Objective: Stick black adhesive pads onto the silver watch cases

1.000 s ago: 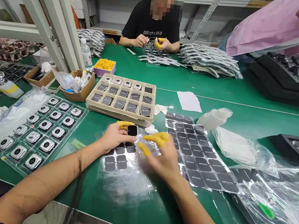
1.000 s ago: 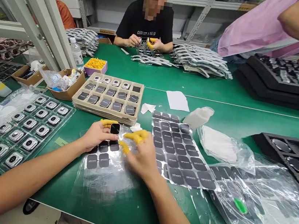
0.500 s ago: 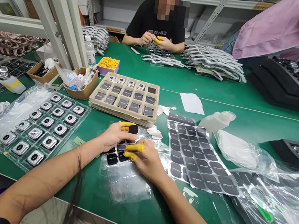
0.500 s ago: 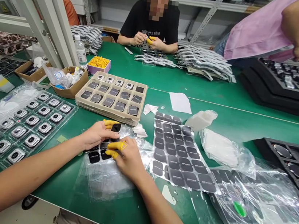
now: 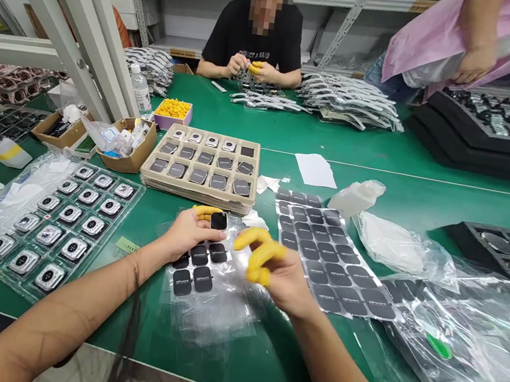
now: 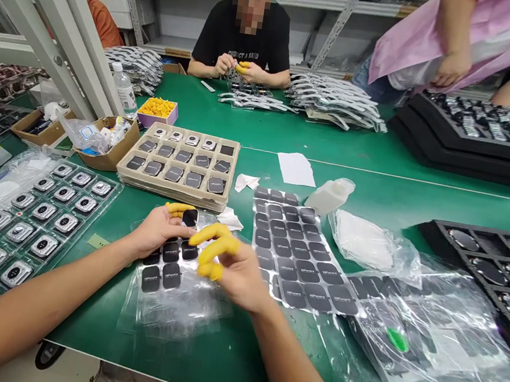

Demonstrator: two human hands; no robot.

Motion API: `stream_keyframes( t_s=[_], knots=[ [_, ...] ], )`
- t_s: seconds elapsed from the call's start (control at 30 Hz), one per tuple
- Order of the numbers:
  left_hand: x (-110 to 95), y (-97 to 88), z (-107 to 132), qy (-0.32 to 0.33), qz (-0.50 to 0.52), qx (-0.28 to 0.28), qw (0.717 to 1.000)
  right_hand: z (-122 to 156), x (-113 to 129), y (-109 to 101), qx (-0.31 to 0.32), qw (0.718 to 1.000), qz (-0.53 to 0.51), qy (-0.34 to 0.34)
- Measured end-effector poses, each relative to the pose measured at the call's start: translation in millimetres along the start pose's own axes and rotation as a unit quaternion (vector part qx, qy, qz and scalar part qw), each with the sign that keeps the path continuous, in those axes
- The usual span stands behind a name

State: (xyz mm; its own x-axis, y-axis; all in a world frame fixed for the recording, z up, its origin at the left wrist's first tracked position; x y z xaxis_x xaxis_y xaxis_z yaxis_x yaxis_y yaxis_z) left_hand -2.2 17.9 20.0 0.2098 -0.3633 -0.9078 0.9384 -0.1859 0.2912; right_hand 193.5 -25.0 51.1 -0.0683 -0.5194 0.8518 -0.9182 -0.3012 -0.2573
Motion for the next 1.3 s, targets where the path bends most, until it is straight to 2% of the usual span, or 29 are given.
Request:
stream_keyframes(
  t_s=[0.07, 0.1, 0.2, 0.27, 0.37, 0.57, 0.83, 0.93, 1.03, 1.1, 1.17, 1.3],
  knots=[
    [3.0, 1.3, 0.3, 0.006, -0.022, -0.015, 1.0, -0.9, 4.6, -7.7, -0.01, 0.999, 0.002, 0.039],
    [3.8, 1.8, 0.0, 0.009, -0.016, -0.017, 1.0, -0.9, 3.7, -7.3, 0.014, 0.998, 0.035, 0.046],
    [3.1, 1.7, -2.1, 0.021, 0.04, -0.023, 0.999, 1.1, -8.7, 8.3, 0.137, 0.979, 0.147, 0.038],
    [1.0, 0.3, -3.4, 0.016, 0.073, -0.033, 0.997, 3.4, -20.0, 21.5, 0.173, 0.965, 0.192, 0.039],
    [-2.5, -1.5, -3.6, -0.005, 0.095, -0.038, 0.995, 6.3, -32.5, 33.8, 0.158, 0.96, 0.226, 0.055],
    [-10.8, 1.1, 2.7, -0.02, 0.071, 0.0, 0.997, 7.0, -36.0, 39.9, 0.055, 0.973, 0.221, 0.02],
    [-20.2, -3.5, -2.6, -0.041, 0.047, -0.012, 0.998, -4.9, -47.8, 41.5, 0.07, 0.962, 0.265, 0.019],
    [-23.4, -0.6, -0.5, -0.042, 0.037, -0.01, 0.998, -6.9, -36.6, 35.2, 0.086, 0.976, 0.202, -0.003],
    [-22.0, 1.9, 2.6, -0.028, 0.004, -0.014, 0.999, -9.1, -14.9, 20.7, 0.061, 0.998, -0.013, 0.01],
    [-17.3, 2.3, 3.3, -0.01, -0.035, -0.016, 0.999, -10.8, -4.9, 10.0, 0.015, 0.981, -0.178, 0.076],
    [-11.0, 2.6, 3.4, 0.005, -0.085, -0.004, 0.996, -12.3, -3.4, 2.3, -0.039, 0.951, -0.268, 0.15],
    [-3.4, 5.5, 5.0, 0.012, -0.166, 0.007, 0.986, -14.4, -19.4, -1.9, -0.114, 0.93, -0.249, 0.244]
  ],
)
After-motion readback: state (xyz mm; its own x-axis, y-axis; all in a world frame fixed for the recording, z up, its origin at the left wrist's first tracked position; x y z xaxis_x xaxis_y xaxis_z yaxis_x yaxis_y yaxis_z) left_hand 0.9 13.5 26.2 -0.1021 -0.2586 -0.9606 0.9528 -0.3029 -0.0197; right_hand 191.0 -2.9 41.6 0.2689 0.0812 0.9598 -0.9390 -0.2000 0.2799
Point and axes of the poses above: each hand's wrist, its own z-axis away from the middle knuckle, its own y-axis out of the palm, x = y × z, the point moved 1 cm from there along -z, towards the middle knuckle, and after that the axes turned 2 degrees about -z, right-handed, at the moved point
